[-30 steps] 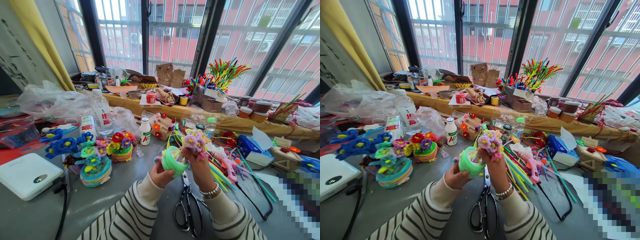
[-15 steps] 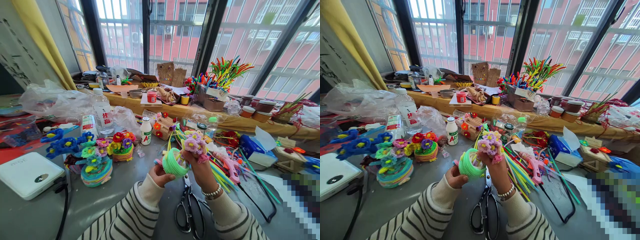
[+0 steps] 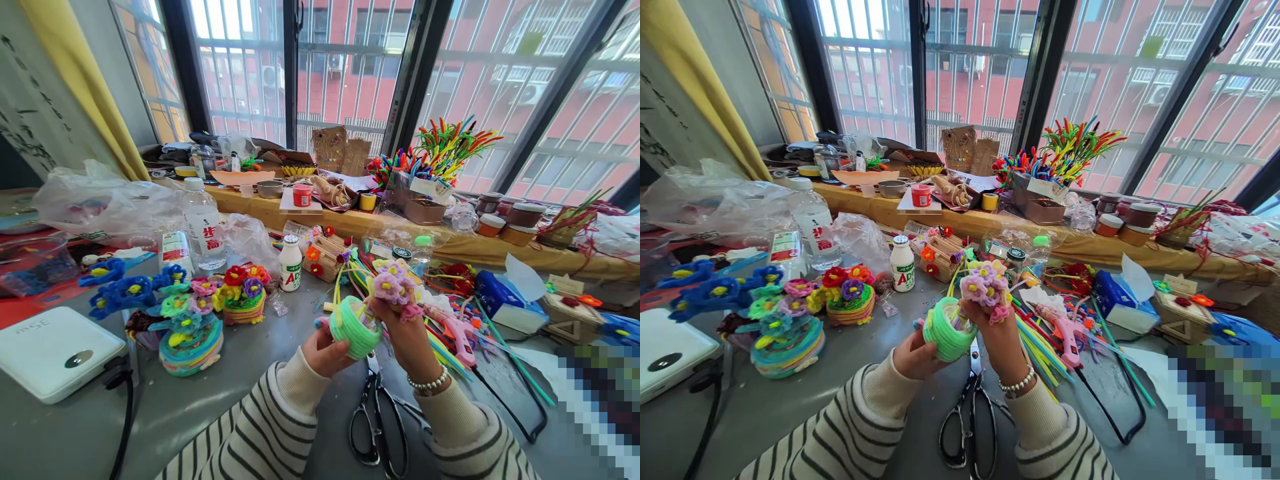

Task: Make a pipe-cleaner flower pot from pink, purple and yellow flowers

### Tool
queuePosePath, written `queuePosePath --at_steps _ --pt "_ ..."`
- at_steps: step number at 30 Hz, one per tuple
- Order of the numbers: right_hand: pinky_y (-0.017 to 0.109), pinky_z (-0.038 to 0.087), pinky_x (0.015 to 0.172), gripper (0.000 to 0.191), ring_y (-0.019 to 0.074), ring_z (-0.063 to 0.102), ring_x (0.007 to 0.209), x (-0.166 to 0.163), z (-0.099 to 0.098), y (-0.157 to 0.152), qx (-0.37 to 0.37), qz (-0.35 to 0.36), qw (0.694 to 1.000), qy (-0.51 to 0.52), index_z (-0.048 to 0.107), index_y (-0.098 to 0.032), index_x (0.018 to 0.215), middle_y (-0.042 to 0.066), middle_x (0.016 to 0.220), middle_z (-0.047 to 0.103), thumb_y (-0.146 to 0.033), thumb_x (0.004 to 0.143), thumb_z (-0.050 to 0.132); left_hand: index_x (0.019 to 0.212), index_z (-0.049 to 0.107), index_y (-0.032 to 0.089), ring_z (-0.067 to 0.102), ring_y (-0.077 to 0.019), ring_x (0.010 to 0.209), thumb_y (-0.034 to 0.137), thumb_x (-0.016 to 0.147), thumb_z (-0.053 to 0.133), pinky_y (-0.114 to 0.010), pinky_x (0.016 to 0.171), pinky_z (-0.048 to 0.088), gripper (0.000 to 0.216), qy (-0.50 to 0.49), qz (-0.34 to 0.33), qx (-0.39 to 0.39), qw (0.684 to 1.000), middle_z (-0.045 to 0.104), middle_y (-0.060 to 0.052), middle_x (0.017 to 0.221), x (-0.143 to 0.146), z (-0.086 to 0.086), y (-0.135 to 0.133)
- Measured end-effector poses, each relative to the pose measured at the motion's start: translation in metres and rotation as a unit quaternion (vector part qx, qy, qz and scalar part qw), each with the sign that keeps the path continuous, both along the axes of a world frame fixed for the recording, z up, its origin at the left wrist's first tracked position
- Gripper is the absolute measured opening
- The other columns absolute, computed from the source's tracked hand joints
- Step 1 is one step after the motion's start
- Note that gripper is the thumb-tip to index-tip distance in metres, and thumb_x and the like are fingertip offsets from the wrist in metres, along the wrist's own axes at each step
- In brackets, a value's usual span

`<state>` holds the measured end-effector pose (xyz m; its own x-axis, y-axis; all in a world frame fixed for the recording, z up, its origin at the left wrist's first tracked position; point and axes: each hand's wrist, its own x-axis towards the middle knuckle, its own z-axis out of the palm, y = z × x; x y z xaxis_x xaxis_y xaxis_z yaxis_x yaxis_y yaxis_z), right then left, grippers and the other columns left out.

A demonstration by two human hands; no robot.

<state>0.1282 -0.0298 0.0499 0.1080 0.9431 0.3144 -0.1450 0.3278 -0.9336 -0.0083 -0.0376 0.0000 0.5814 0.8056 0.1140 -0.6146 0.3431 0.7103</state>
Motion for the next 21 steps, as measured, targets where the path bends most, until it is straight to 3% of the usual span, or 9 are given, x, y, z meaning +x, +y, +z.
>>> queuePosePath --at_steps 6,11,13,16,19,21 --pt "0.028 0.045 0.064 0.013 0.0145 0.056 0.067 -0.005 0.001 -0.003 0.009 -0.017 0.999 -0.031 0.059 -0.019 0.075 -0.002 0.071 0.063 -0.023 0.062 0.061 0.095 0.047 0.020 0.054 -0.0191 0.089 0.009 0.041 0.071 -0.033 0.080 0.042 0.060 0.018 0.224 0.092 0.970 0.056 -0.003 0.096 0.009 0.004 -0.005" --pt "0.030 0.046 0.064 0.015 0.0165 0.057 0.071 -0.006 0.005 -0.008 0.048 -0.059 0.991 -0.110 0.060 -0.019 0.079 0.001 0.077 0.064 -0.026 0.066 0.057 0.096 0.046 0.027 0.053 -0.0171 0.089 0.000 0.039 0.068 -0.029 0.075 0.043 0.067 0.022 0.274 0.120 0.954 0.053 0.001 0.100 0.012 0.005 -0.010" --pt "0.031 0.046 0.064 0.017 0.0183 0.058 0.073 -0.003 0.008 -0.010 0.088 -0.102 0.972 -0.193 0.059 -0.020 0.081 0.003 0.081 0.064 -0.027 0.065 0.058 0.102 0.044 0.029 0.049 -0.0183 0.096 0.000 0.042 0.067 -0.029 0.079 0.041 0.070 0.006 0.247 0.124 0.961 0.051 0.001 0.105 0.011 0.006 -0.010" --pt "0.036 0.045 0.068 0.018 0.0223 0.056 0.080 0.004 0.011 -0.011 0.133 -0.149 0.940 -0.277 0.060 -0.023 0.079 0.004 0.083 0.064 -0.027 0.061 0.060 0.112 0.037 0.032 0.043 -0.0241 0.104 0.006 0.045 0.068 -0.035 0.080 0.041 0.077 -0.032 0.130 0.107 0.985 0.042 -0.002 0.118 0.006 0.009 -0.009" --pt "0.038 0.044 0.070 0.014 0.0237 0.056 0.079 0.012 0.013 -0.014 0.153 -0.147 0.931 -0.297 0.061 -0.025 0.073 0.002 0.077 0.065 -0.027 0.059 0.062 0.113 0.039 0.029 0.038 -0.0273 0.109 0.029 0.050 0.068 -0.039 0.083 0.038 0.069 -0.079 -0.008 0.073 0.994 0.038 -0.005 0.123 0.002 0.012 -0.005" --pt "0.037 0.045 0.070 0.017 0.0235 0.056 0.081 0.014 0.016 -0.017 0.166 -0.145 0.925 -0.309 0.061 -0.026 0.075 0.001 0.077 0.065 -0.027 0.058 0.062 0.113 0.042 0.023 0.036 -0.0265 0.111 0.042 0.063 0.056 -0.041 0.089 0.031 0.055 -0.090 -0.025 0.068 0.993 0.042 -0.008 0.120 0.000 0.012 0.000"
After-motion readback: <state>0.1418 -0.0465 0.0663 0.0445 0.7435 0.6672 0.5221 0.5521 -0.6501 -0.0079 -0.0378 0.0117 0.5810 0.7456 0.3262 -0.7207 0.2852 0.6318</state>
